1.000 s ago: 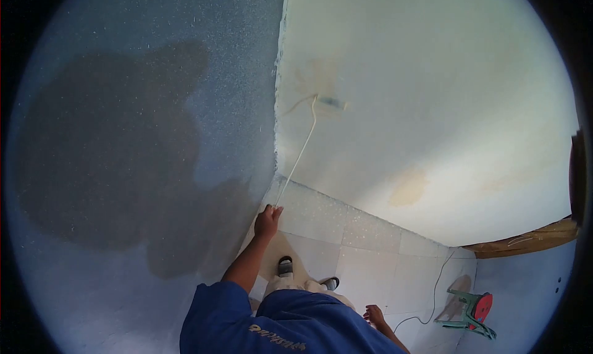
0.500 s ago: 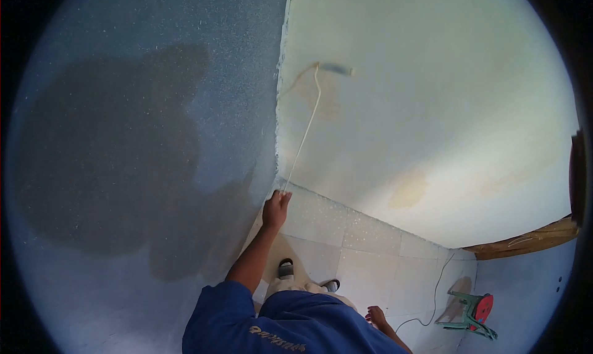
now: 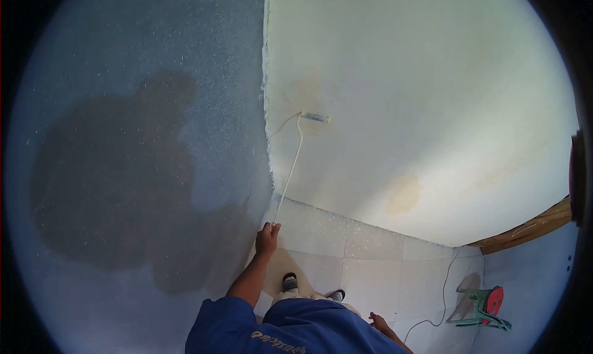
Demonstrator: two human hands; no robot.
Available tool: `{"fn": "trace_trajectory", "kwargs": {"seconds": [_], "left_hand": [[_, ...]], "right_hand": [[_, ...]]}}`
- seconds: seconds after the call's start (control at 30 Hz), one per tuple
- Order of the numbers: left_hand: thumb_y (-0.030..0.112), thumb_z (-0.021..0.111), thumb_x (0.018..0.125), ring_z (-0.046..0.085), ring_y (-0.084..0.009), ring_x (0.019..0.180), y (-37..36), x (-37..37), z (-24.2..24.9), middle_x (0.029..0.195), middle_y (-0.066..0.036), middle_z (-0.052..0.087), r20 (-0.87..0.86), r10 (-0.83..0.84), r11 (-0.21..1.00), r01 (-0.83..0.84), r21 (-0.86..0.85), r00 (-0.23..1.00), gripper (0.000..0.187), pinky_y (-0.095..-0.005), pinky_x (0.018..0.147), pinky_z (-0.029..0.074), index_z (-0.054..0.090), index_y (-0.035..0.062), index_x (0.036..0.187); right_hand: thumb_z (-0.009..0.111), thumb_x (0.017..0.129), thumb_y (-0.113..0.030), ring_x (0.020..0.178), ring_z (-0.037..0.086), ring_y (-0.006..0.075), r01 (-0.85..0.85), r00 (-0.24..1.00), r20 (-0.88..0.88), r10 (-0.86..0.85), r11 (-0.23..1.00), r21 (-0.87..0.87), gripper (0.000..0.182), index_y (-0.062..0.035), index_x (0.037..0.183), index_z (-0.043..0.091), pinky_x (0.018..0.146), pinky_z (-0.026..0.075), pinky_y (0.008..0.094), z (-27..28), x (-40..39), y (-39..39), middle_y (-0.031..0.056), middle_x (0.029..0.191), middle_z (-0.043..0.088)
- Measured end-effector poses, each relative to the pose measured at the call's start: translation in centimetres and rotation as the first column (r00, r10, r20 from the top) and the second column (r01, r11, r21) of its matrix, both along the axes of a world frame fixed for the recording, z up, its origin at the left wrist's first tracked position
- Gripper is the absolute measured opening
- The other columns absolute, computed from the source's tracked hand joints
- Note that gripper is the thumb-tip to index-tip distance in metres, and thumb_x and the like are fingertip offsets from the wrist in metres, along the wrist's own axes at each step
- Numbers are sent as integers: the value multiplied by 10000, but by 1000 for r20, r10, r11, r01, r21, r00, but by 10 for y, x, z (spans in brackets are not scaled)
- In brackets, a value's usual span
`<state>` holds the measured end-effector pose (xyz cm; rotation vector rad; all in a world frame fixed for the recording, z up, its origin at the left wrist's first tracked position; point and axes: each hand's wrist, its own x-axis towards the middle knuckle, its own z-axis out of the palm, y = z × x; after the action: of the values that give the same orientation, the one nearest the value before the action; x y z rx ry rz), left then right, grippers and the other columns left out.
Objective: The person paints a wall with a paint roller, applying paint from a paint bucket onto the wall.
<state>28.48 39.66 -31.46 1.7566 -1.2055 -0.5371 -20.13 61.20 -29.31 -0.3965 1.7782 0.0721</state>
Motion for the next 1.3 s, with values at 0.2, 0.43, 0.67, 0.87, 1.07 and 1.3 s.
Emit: {"fn": "trace_trajectory", "kwargs": {"seconds": [0.2,0.43,0.67,0.87,1.07,1.3], "left_hand": [[342,555,897,623,-369,705,-40,7,58,731,-182,631,16,13,998,-12,-61,1000,354,-419,559,459,506,10,787],[310,568,897,598,-350,604,-94,9,142,654,-176,591,-43,-5,965,-7,-262,999,346,-404,520,430,483,2,764],[315,563,899,604,-344,611,-49,4,93,667,-177,597,19,0,990,3,-139,1000,353,-400,529,435,483,4,751],[330,561,897,609,-351,628,-18,17,77,672,-181,600,55,-16,996,20,-84,998,362,-402,538,440,483,7,753],[345,550,902,600,-363,635,-48,27,136,688,-181,602,129,23,985,0,-172,991,363,-406,545,438,490,10,778],[345,541,907,610,-382,692,-100,21,211,723,-202,609,95,9,969,14,-247,995,369,-413,569,449,491,-1,788]], "right_hand": [[351,879,-622,843,545,319,-72,996,47,70,997,36,703,-57,1293,414,765,419,462,-28,-11,15,201,1003,574],[321,896,-612,1067,545,307,-140,970,188,154,986,-87,724,18,1183,531,908,416,403,-83,-1,7,254,1140,568],[285,908,-597,1123,525,350,-405,914,-113,391,901,-154,743,52,1142,562,941,396,398,-127,5,6,253,1155,568],[262,929,-551,1102,532,362,-449,893,-97,439,856,-256,709,59,1103,578,925,400,416,-168,-11,27,259,1116,583],[261,921,-543,1075,545,362,-342,938,-46,342,904,-256,665,13,1074,593,909,404,432,-159,-13,26,254,1102,590],[678,708,-204,945,599,385,-677,721,-311,619,535,-506,480,-6,1090,467,785,487,458,-182,-28,-1,205,1025,627]]}}
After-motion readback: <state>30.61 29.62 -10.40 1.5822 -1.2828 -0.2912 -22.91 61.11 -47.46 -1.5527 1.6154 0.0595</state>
